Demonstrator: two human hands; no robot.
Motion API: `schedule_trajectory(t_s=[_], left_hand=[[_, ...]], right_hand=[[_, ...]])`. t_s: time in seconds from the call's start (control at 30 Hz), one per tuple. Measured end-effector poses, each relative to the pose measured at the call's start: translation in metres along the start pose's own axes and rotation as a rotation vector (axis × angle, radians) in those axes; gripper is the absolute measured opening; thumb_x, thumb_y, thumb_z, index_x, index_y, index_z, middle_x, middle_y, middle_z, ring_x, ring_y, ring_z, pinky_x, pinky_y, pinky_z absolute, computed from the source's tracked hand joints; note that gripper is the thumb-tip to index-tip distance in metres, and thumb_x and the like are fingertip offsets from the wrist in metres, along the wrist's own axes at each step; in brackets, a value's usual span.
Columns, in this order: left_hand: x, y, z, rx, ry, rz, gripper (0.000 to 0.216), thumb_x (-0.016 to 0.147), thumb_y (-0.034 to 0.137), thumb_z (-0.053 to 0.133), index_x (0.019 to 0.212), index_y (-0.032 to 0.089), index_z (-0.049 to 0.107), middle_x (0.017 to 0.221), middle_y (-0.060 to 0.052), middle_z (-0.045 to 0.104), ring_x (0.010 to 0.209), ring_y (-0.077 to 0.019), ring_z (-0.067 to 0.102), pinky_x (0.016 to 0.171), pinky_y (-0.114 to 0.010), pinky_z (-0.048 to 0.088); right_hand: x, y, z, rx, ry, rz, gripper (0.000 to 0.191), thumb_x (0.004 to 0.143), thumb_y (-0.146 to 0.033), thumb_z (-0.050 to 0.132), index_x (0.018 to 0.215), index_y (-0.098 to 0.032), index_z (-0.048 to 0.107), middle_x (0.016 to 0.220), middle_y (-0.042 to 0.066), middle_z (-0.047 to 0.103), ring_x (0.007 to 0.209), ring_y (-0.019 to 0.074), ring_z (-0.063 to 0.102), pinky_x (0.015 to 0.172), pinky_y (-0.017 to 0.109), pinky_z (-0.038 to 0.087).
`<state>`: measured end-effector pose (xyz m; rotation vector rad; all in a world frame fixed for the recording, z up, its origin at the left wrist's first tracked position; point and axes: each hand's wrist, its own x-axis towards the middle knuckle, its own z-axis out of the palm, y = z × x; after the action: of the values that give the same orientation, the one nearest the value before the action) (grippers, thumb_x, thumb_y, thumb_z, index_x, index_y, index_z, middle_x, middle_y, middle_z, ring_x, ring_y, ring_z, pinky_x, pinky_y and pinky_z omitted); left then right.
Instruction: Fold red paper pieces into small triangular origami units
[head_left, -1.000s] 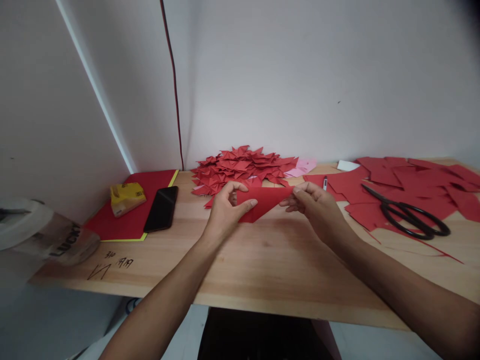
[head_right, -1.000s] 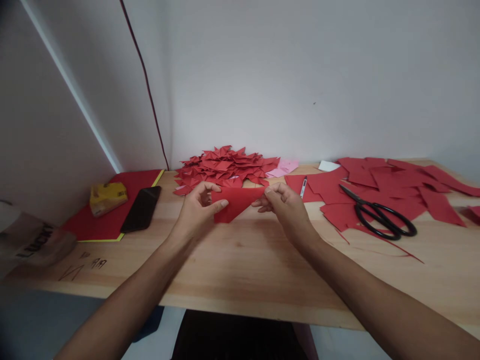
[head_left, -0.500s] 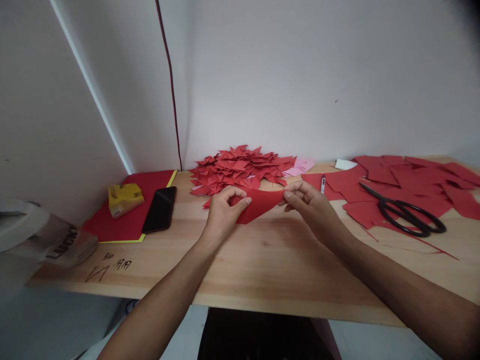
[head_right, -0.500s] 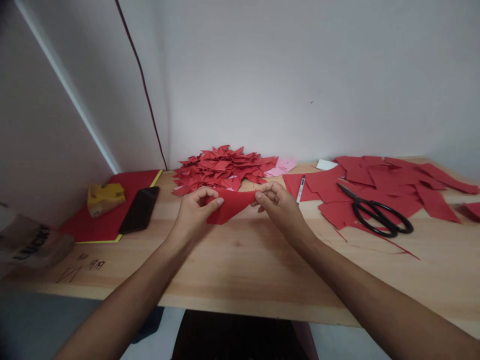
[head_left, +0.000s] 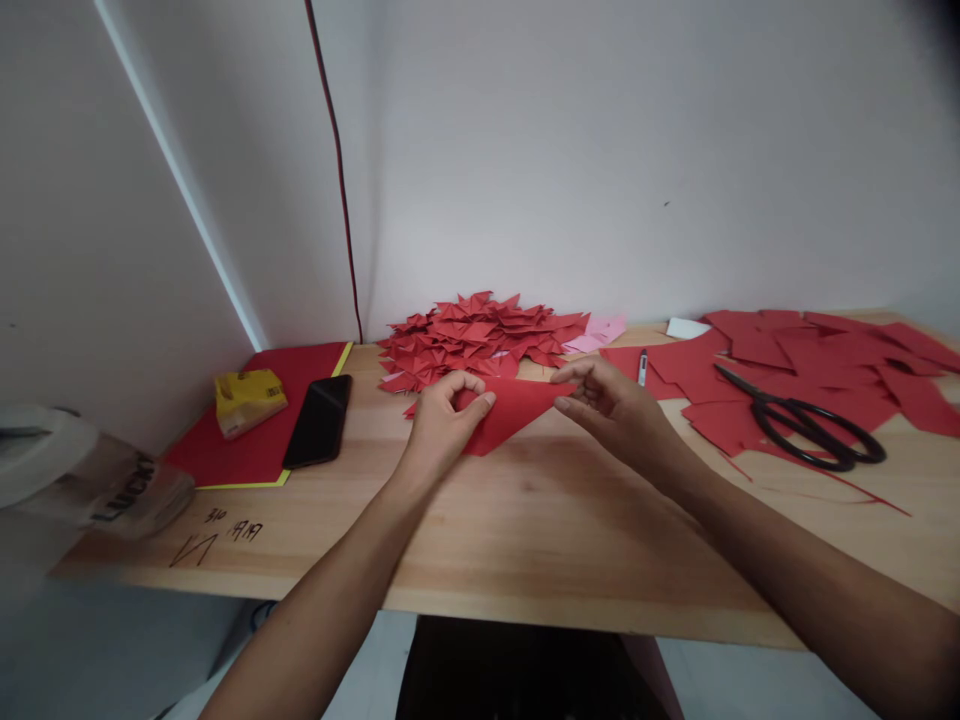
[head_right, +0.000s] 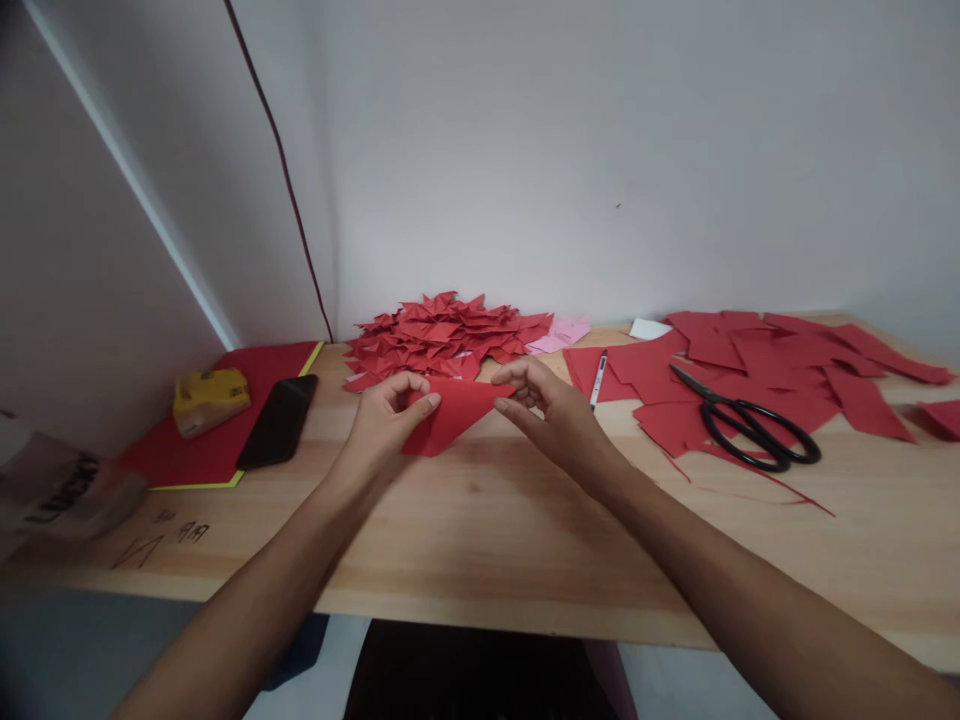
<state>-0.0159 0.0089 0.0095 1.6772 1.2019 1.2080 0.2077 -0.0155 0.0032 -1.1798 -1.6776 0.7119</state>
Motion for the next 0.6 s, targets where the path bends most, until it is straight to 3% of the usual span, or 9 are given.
schedule_trajectory(t_s=[0.37, 0.6], left_hand=[[0.0026, 0.0007, -0.0043, 0.082, 0.007, 0.049, 0.012, 0.077, 0.027, 0.065, 0.076, 0.017, 0.059, 0.075, 0.0, 0.06, 0.071, -0.0138, 0.051, 0.067, -0.024, 0.038], [0.0049, -0.0007, -0.0074, 0.076, -0.005, 0.048, 0.012, 0.076, 0.027, 0.065, 0.076, 0.017, 0.058, 0.074, 0.0, 0.058, 0.069, -0.0134, 0.049, 0.065, -0.024, 0.036]], right_hand=[[0.0011, -0.0028, -0.0011, 0.137, -0.029, 0.122, 0.029, 0.08, -0.047, 0.07, 0.089, -0.021, 0.062, 0.075, 0.002, 0.067, 0.066, 0.0151, 0.063, 0.064, 0.03, 0.05], [0.0016, -0.0063, -0.0035, 0.124, -0.015, 0.113, 0.034, 0.081, -0.055, 0.067, 0.08, -0.022, 0.062, 0.073, 0.004, 0.069, 0.065, 0.0165, 0.064, 0.064, 0.032, 0.052]])
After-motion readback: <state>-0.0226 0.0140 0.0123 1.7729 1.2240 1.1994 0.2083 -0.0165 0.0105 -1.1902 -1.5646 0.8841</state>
